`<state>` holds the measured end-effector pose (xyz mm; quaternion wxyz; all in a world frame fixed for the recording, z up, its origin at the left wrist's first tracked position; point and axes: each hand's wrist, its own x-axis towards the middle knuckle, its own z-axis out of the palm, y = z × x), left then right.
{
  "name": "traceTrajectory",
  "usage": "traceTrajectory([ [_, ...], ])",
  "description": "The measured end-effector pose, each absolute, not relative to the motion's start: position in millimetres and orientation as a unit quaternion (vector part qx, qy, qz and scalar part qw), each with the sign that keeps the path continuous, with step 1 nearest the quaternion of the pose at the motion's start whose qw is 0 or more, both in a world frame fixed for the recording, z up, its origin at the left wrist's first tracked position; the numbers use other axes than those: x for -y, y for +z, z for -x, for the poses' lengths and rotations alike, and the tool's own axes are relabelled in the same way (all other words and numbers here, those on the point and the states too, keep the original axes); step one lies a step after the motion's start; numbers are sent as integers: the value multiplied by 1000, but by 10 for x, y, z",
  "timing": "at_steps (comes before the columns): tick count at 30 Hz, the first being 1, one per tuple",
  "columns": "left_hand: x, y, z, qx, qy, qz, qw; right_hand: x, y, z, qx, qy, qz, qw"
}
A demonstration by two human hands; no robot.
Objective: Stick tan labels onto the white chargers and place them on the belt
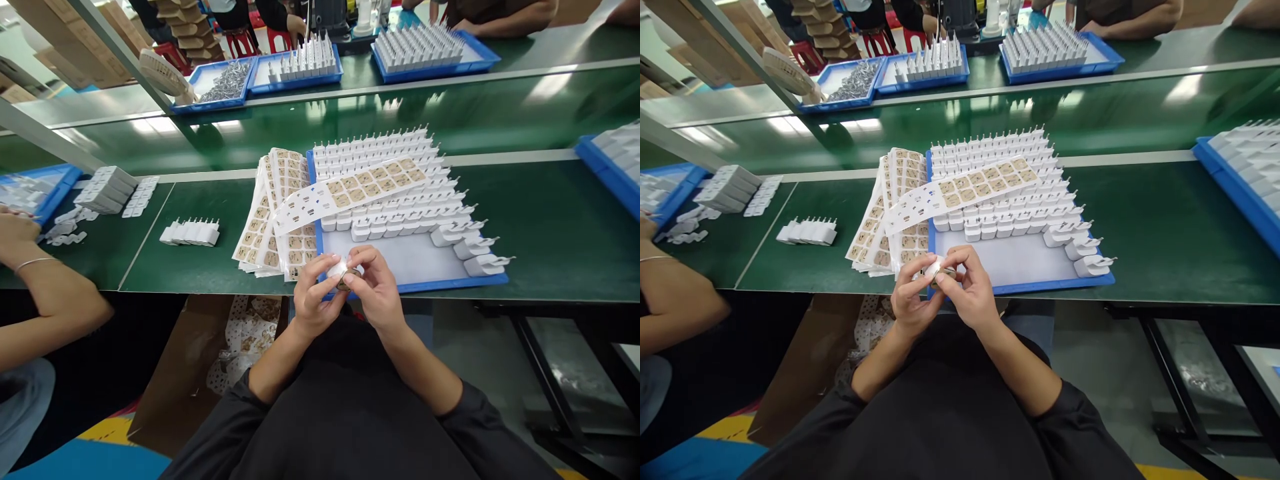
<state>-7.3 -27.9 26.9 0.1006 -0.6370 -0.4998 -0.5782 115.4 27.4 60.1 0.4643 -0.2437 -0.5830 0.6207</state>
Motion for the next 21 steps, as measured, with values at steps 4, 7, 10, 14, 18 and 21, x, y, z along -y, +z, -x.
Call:
traceTrajectory([
  [4, 282, 263, 82, 498, -573, 642, 107, -272, 556, -1127, 566, 627, 241, 479],
  [7, 294, 260, 80, 490, -582, 642, 96, -281, 504, -1130, 560, 626, 252, 480],
  [10, 304, 233, 79, 495, -595, 630, 63, -319, 462, -1176, 557, 647, 252, 456],
  [14, 357, 174, 96, 498, -627, 599, -5, -388, 481, -1275, 613, 642, 230, 399],
  [18, 491, 167, 102, 515, -608, 602, -52, -446, 530, -1326, 747, 489, 253, 372],
  [21, 520, 169, 156, 567, -587, 565, -122, -555, 417, -1255, 814, 312, 232, 431],
])
